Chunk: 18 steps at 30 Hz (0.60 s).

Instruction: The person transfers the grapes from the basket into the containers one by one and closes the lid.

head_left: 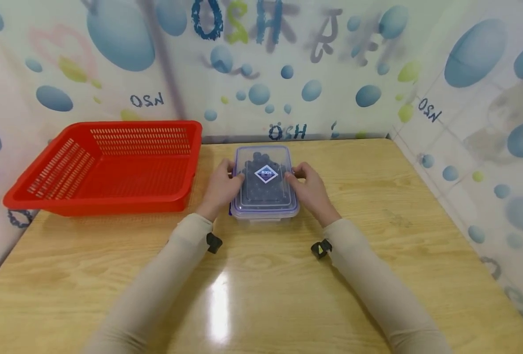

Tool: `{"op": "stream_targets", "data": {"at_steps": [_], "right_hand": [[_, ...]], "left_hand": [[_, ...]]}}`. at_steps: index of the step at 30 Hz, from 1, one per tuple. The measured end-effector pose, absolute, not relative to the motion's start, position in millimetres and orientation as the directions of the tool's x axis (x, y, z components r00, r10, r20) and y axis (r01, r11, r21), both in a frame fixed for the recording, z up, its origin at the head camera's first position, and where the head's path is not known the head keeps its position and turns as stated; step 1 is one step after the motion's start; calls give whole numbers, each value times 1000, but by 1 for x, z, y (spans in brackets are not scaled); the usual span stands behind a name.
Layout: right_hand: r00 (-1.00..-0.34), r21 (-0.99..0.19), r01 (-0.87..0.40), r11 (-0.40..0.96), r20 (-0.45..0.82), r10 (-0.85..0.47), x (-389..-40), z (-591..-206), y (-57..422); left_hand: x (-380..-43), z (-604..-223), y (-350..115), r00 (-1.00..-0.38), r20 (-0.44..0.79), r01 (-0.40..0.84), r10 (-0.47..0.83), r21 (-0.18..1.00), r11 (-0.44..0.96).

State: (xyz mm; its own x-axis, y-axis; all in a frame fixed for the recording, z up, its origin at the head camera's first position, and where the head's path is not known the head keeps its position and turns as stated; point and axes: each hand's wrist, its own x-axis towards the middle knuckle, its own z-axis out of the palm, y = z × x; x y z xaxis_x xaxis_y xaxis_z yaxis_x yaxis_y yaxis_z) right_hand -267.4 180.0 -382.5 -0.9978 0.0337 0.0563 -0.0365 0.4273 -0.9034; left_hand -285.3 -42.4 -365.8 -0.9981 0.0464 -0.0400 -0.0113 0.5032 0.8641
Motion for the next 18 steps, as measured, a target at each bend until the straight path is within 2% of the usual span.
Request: {"op": "stream_targets", "data": {"at_steps": [5,10,15,18], "right_hand": [[-1000,-916,27,401,-29,0,-271,-378,184],[-997,-883,74,463,-76,15,-270,-373,183],[-997,-849,67,523,-73,8,-269,-375,181],[-996,-862,80,500,-94,-2,-270,-377,181]], "left_hand": [[-290,-360,-41,-994,-106,-81,28,883,463],[-291,-357,-42,-984,-174,-141,35,885,443],[-290,-361,-44,-979,-202,-164,39,879,448],[-291,-364,-46,-975,-219,-184,26,875,448]]}}
